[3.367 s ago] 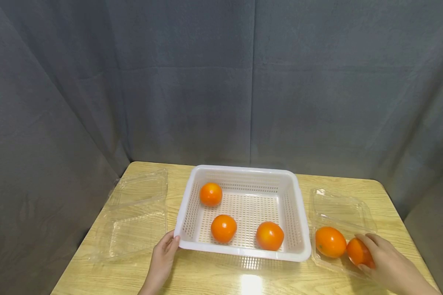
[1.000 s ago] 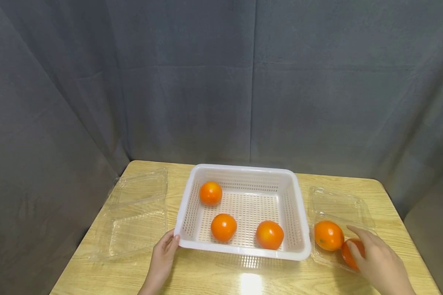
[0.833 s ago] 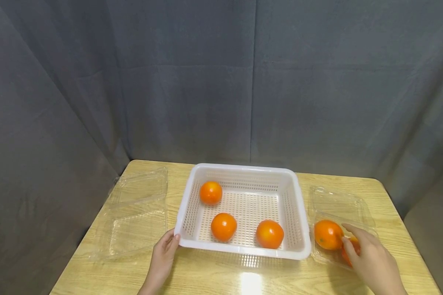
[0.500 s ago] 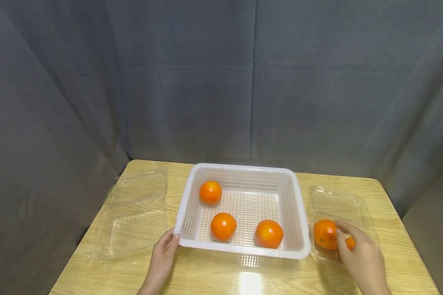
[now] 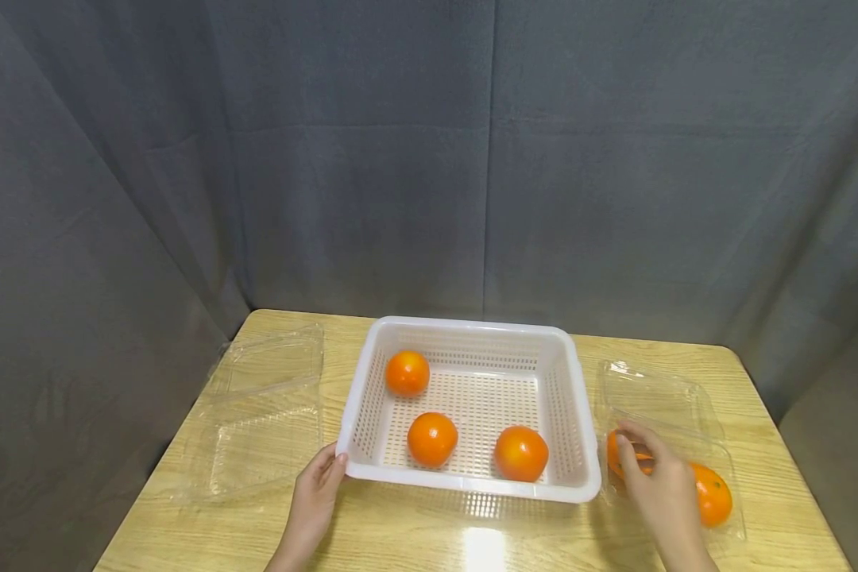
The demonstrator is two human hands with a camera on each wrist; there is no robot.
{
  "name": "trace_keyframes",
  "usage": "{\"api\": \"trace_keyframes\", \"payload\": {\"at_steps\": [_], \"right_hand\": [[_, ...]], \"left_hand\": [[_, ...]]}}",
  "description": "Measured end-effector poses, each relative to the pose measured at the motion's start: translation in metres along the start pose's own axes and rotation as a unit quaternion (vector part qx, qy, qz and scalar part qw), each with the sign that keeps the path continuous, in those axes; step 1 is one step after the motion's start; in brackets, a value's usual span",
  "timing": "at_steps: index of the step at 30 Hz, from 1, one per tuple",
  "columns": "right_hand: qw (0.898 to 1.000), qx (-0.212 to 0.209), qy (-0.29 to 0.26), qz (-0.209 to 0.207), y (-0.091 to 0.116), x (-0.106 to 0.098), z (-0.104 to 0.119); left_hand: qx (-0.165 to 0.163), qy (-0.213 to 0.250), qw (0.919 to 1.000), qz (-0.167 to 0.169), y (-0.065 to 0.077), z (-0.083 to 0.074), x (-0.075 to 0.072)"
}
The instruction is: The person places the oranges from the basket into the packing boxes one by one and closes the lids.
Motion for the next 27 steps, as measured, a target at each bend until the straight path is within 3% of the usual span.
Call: {"api": "trace_keyframes", "payload": {"at_steps": [13,22,27], "right_hand": [[0.995,0.064,-0.05,0.052,-0.002,0.02,-0.002],[0.971,0.155,-0.114,0.143,-0.001,0.037,-0.007],[0.963,0.182,-0.115,0.16,-0.001,0.042,-0.009]], "left_hand": [[-0.007,0.0,1.0,0.004,0.001,-0.002,0.0],[-0.006,0.008,0.9999,0.003,0.001,-0.001,0.001],[-0.006,0.01,0.9999,0.004,0.002,-0.001,0.001]]}}
Point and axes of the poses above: each hand's wrist, its own y-axis away from the middle knuckle, its own x-axis out of the palm, z = x × y, the point moved 6 cm from there along -y, towards the middle knuckle, and after that the axes turned 2 degrees about y, right-handed, at the moved point
